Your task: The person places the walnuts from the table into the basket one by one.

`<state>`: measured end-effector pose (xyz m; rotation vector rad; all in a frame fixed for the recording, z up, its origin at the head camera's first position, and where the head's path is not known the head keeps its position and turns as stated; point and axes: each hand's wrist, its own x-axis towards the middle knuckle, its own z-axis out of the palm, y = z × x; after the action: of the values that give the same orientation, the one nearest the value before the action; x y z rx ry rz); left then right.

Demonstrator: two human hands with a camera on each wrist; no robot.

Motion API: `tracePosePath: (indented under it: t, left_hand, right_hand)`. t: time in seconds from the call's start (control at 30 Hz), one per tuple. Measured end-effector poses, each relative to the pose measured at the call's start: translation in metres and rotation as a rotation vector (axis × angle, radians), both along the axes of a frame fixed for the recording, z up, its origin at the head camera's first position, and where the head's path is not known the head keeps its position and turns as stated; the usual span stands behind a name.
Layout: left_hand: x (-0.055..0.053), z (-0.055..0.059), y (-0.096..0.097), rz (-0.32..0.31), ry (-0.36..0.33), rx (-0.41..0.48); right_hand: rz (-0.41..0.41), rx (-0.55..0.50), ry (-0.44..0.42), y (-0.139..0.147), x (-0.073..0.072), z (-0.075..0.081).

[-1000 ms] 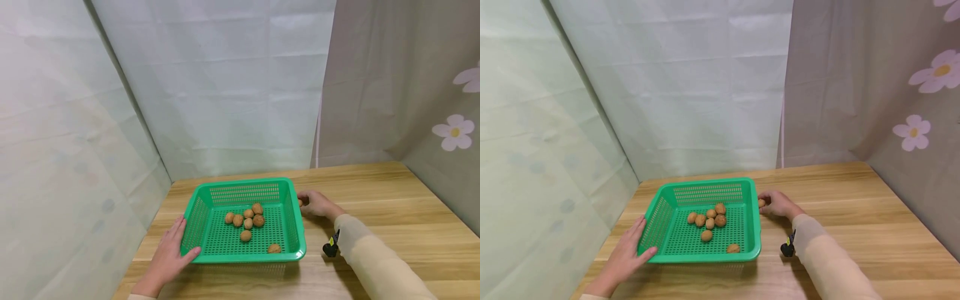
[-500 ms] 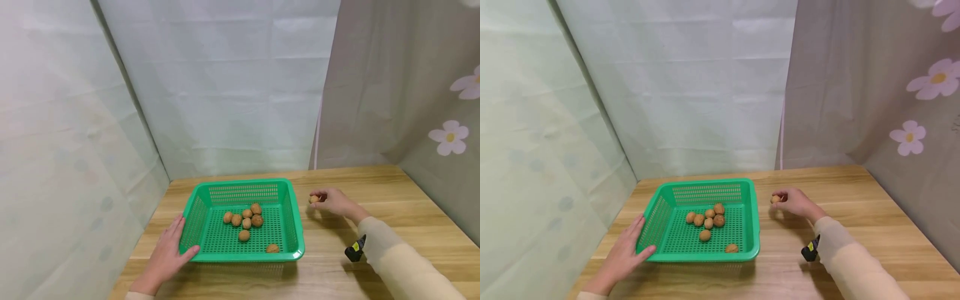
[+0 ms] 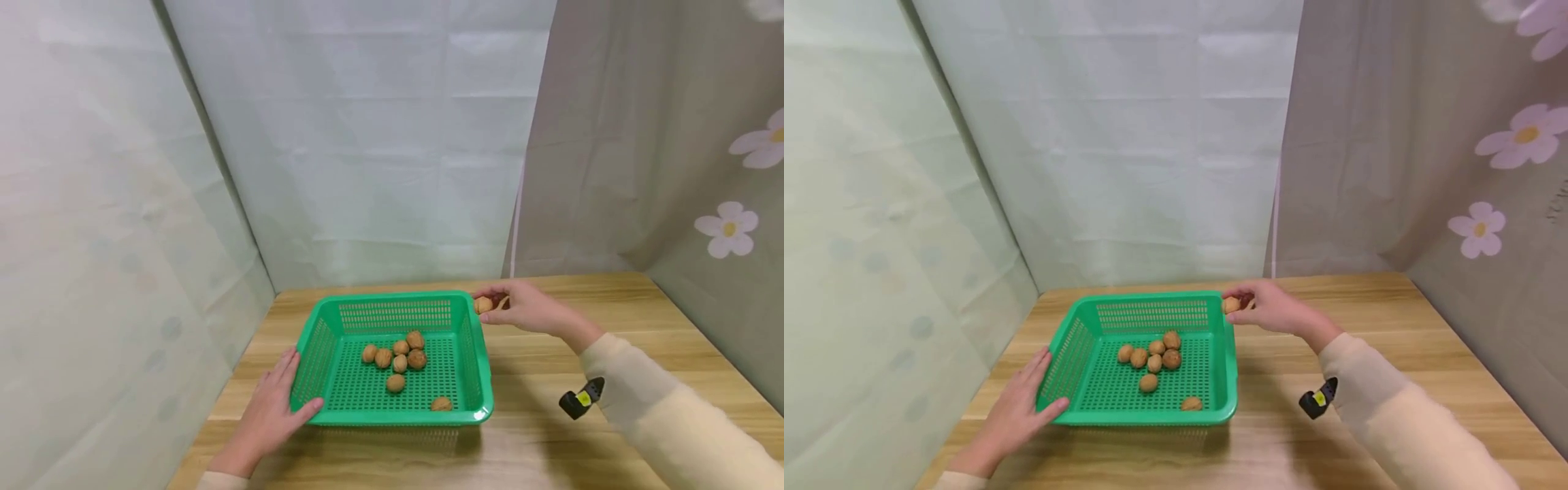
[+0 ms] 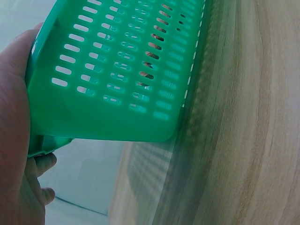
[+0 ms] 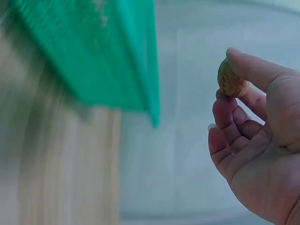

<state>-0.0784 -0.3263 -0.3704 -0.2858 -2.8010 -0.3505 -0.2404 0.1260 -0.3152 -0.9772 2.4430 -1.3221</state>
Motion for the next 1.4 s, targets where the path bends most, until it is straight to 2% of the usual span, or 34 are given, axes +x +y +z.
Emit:
tracePosePath:
  t: [0.13,0.23,0.37,0.6,0.9,1.13,1.4]
  left_hand:
    - [0.0,-0.003,0.0,0.004,-0.003,0.01]
    - [0.0,-0.004,0.001,0.01,0.003,0.014]
    - [0.001,-0.004,0.003,0.012,0.007,0.019]
    - [0.003,-0.004,0.003,0.01,-0.02,0.034]
    - [0.004,-0.004,0.005,0.011,-0.013,0.043]
    - [0.002,-0.004,0.007,0.004,0.01,0.039]
    - [0.004,-0.006,0.012,0.009,-0.012,0.039]
  right_hand:
    - [0.094,0.037,0.01,-0.036,0.007,0.017]
    - [0.165,0.058,0.024,-0.063,0.008,0.019]
    - [0.224,0.121,0.028,-0.091,0.007,0.013]
    - [0.307,0.249,-0.03,-0.123,0.004,-0.004]
    - [0.309,0.383,-0.063,-0.135,-0.003,-0.017]
    - [0.289,0.431,-0.049,-0.141,-0.01,-0.028]
    - [0.242,0.531,-0.061,-0.142,-0.01,-0.046]
